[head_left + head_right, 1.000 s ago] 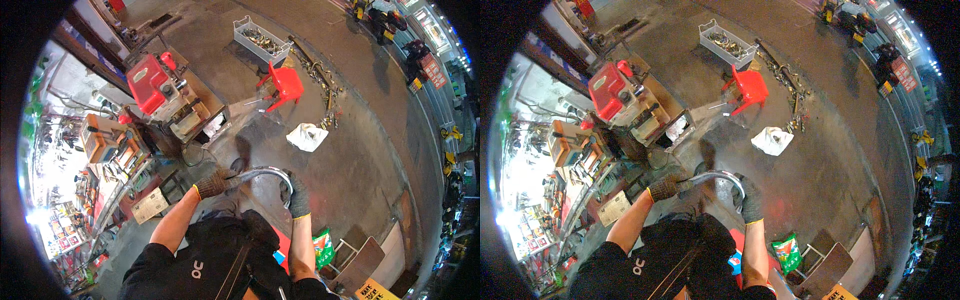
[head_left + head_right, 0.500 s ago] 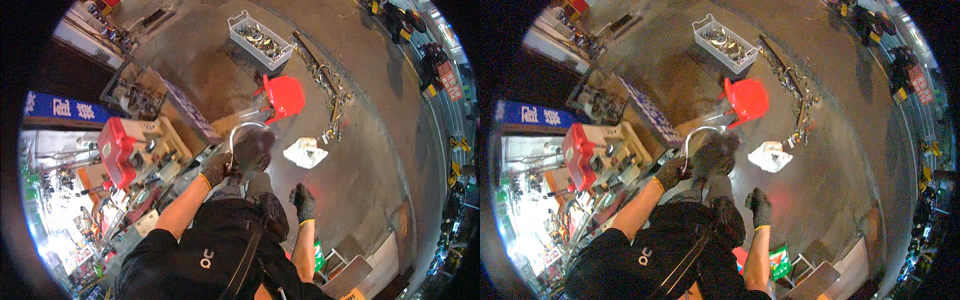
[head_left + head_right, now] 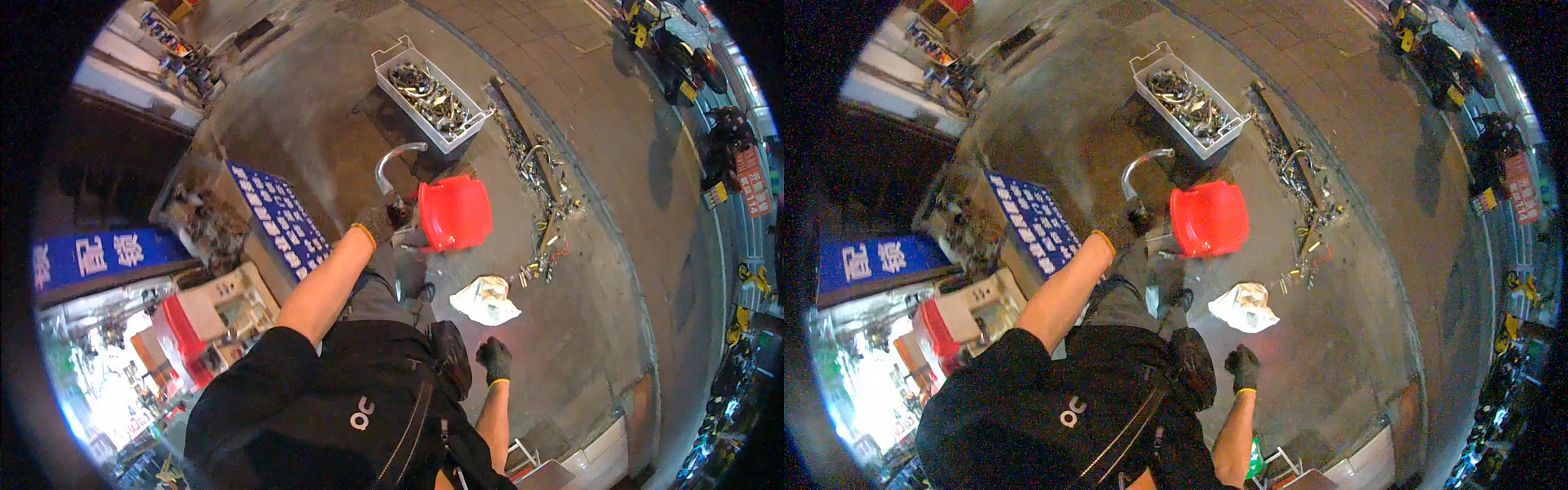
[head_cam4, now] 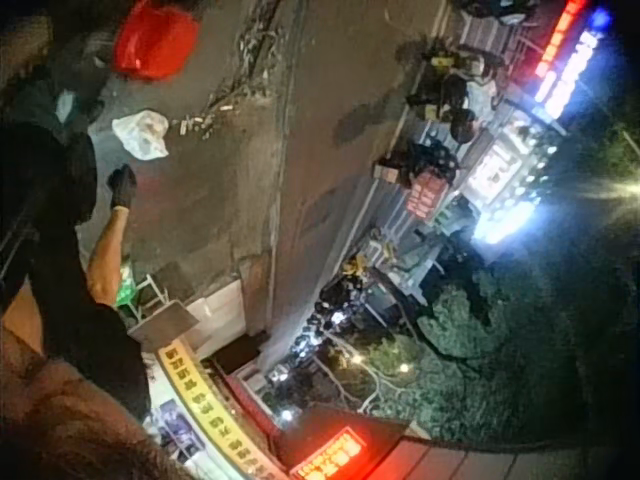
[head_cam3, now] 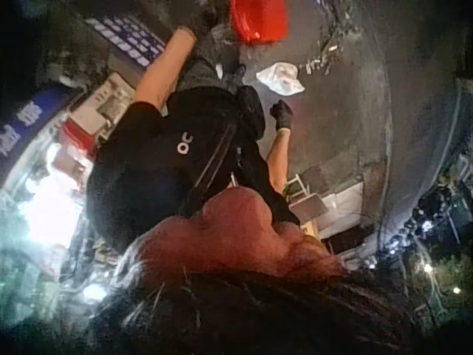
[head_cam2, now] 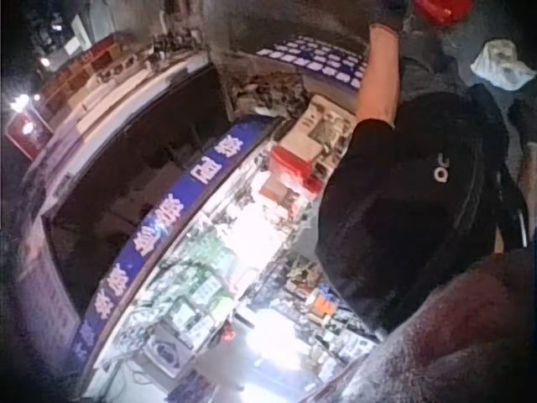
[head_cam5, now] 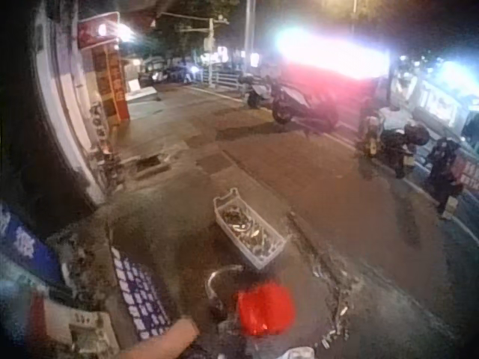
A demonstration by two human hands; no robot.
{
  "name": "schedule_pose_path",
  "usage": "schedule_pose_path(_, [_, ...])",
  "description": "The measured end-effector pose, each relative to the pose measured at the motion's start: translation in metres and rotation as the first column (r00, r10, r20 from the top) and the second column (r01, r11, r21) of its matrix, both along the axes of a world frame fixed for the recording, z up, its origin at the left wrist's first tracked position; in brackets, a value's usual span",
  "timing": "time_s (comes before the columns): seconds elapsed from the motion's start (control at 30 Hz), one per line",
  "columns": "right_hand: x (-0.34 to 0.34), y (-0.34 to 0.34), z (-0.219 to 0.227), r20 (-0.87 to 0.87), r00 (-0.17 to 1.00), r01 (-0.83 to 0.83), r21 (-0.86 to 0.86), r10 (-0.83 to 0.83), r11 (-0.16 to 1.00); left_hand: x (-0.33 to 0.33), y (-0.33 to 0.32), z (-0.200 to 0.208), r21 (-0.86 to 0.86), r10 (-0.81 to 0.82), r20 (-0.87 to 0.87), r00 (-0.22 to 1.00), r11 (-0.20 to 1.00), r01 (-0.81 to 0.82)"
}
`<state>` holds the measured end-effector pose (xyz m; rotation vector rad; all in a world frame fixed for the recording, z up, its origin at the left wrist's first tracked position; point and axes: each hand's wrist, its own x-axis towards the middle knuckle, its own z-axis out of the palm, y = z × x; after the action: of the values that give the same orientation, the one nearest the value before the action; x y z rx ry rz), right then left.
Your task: The person bends a curved metal rod into a U-shape using a pipe wrench and a wooden block on a workbench. They repeatedly adjust the rod's curvature, inspect it, and reposition it on the block to refine the bend.
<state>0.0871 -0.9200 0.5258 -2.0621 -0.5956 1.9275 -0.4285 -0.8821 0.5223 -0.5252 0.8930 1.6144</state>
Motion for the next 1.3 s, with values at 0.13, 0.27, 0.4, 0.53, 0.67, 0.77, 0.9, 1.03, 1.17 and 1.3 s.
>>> schedule_pose_path(0.13, [-0.031,0.023,-0.013,0.142,0.984,0.11,0.004,-0.11,0.994,-0.079,0.132,-0.037,0.093,-0.013,0.037,0.999,0.996,0.01])
schedule_pose_path(0.27, [-0.089,0.023,0.016,0.434,0.763,-0.538,0.016,0.479,0.843,-0.144,0.246,-0.08,-0.077,-0.046,0.166,0.985,0.995,0.059])
schedule_pose_path(0.4, [-0.172,0.036,0.048,0.223,0.954,0.208,-0.006,-0.201,0.978,-0.19,0.347,-0.134,-0.105,0.05,0.073,0.996,0.994,-0.042])
schedule_pose_path(0.53, [-0.24,0.072,0.073,0.285,0.948,0.152,-0.009,-0.143,0.988,-0.234,0.416,-0.178,-0.148,-0.011,0.235,0.972,0.988,0.047])
schedule_pose_path(0.67, [-0.286,0.107,0.085,0.289,0.957,-0.017,-0.003,0.017,1.0,-0.233,0.397,-0.189,-0.23,-0.369,0.081,0.926,0.897,0.378])
schedule_pose_path(0.77, [-0.305,0.125,0.085,0.259,0.965,-0.044,0.0,0.043,0.999,-0.235,0.349,-0.192,-0.262,-0.543,0.043,0.839,0.804,0.534])
schedule_pose_path(0.9, [-0.307,0.142,0.078,0.274,0.961,-0.027,-0.055,0.041,0.998,-0.244,0.239,-0.202,-0.339,-0.613,0.06,0.788,0.73,0.594])
schedule_pose_path(1.03, [-0.302,0.16,0.076,0.272,0.962,-0.037,0.072,0.016,0.997,-0.29,0.137,-0.209,-0.524,-0.6,0.276,0.751,0.561,0.641])
schedule_pose_path(1.17, [-0.305,0.184,0.08,0.354,0.935,-0.078,0.164,0.015,0.983,-0.325,0.098,-0.197,-0.684,-0.787,0.151,0.598,0.353,0.638])
schedule_pose_path(1.3, [-0.311,0.221,0.082,0.363,0.931,-0.087,0.109,0.041,0.99,-0.35,0.111,-0.193,-0.681,-0.964,-0.072,0.256,0.235,0.694])
